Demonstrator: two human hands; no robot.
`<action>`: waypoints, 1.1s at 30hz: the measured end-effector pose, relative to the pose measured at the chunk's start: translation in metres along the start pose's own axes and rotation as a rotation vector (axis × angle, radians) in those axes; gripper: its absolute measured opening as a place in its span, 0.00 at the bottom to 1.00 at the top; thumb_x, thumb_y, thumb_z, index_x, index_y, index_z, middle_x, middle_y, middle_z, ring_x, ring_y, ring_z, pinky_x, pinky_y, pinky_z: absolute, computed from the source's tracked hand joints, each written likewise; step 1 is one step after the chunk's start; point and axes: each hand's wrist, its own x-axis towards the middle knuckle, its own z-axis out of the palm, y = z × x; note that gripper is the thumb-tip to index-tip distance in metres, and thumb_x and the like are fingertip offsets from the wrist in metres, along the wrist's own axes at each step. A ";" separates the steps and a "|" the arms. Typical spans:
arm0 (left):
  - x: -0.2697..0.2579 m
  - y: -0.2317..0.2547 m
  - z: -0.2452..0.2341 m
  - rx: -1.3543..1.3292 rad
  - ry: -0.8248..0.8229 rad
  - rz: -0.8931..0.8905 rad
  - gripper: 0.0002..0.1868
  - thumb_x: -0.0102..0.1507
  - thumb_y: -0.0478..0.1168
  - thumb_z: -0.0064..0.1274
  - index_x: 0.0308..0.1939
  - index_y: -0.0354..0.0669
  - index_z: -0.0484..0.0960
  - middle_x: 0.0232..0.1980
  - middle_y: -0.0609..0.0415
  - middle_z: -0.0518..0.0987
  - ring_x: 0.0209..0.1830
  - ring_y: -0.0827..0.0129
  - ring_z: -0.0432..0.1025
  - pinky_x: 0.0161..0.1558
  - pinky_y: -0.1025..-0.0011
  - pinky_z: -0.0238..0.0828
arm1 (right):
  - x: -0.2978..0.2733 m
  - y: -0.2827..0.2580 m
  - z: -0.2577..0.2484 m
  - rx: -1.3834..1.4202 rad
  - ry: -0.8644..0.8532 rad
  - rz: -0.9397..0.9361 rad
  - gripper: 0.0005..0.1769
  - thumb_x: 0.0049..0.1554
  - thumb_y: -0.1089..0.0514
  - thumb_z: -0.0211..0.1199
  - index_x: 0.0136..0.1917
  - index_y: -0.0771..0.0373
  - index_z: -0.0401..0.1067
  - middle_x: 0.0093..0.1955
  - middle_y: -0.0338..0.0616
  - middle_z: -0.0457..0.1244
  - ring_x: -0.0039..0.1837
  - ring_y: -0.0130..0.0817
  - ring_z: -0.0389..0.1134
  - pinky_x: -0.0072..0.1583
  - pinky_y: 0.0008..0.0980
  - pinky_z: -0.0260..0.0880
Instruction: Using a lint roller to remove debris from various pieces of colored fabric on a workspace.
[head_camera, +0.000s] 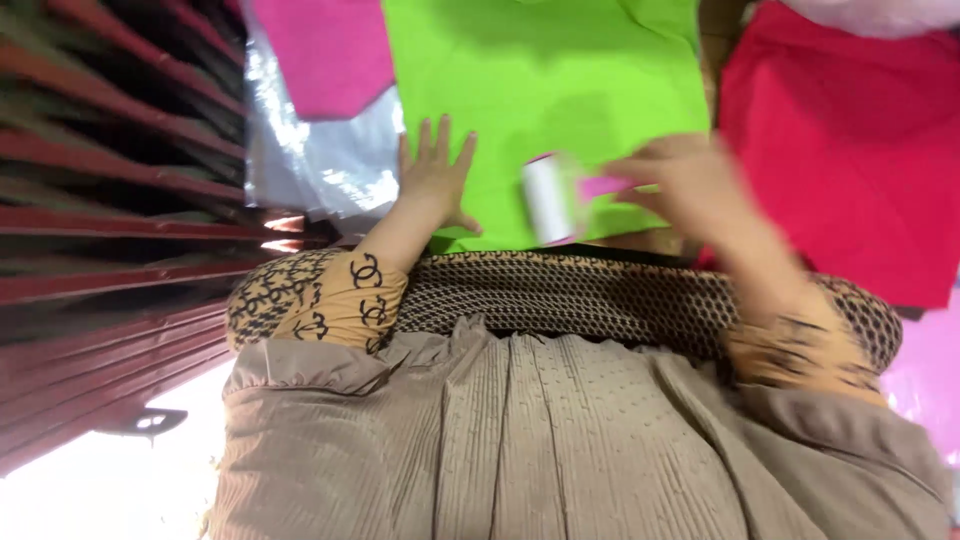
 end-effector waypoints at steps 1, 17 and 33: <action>-0.003 0.002 -0.002 0.013 -0.002 0.021 0.73 0.44 0.65 0.73 0.83 0.53 0.44 0.84 0.35 0.36 0.83 0.37 0.29 0.75 0.33 0.18 | -0.001 -0.009 0.004 -0.002 0.006 0.024 0.19 0.54 0.49 0.73 0.60 0.40 0.80 0.49 0.46 0.72 0.56 0.49 0.73 0.57 0.46 0.69; -0.018 -0.009 -0.011 0.002 0.014 -0.033 0.71 0.43 0.61 0.75 0.82 0.60 0.48 0.85 0.39 0.39 0.83 0.36 0.33 0.72 0.27 0.22 | -0.058 0.018 -0.009 -0.120 0.103 0.065 0.16 0.54 0.46 0.72 0.57 0.39 0.80 0.50 0.37 0.72 0.56 0.40 0.73 0.57 0.41 0.68; -0.014 -0.014 -0.043 -0.029 -0.103 -0.214 0.62 0.57 0.66 0.61 0.82 0.58 0.36 0.84 0.44 0.25 0.83 0.44 0.24 0.77 0.40 0.26 | -0.029 0.031 -0.037 -0.232 0.137 0.047 0.16 0.53 0.47 0.76 0.55 0.43 0.82 0.39 0.36 0.68 0.40 0.44 0.69 0.40 0.43 0.63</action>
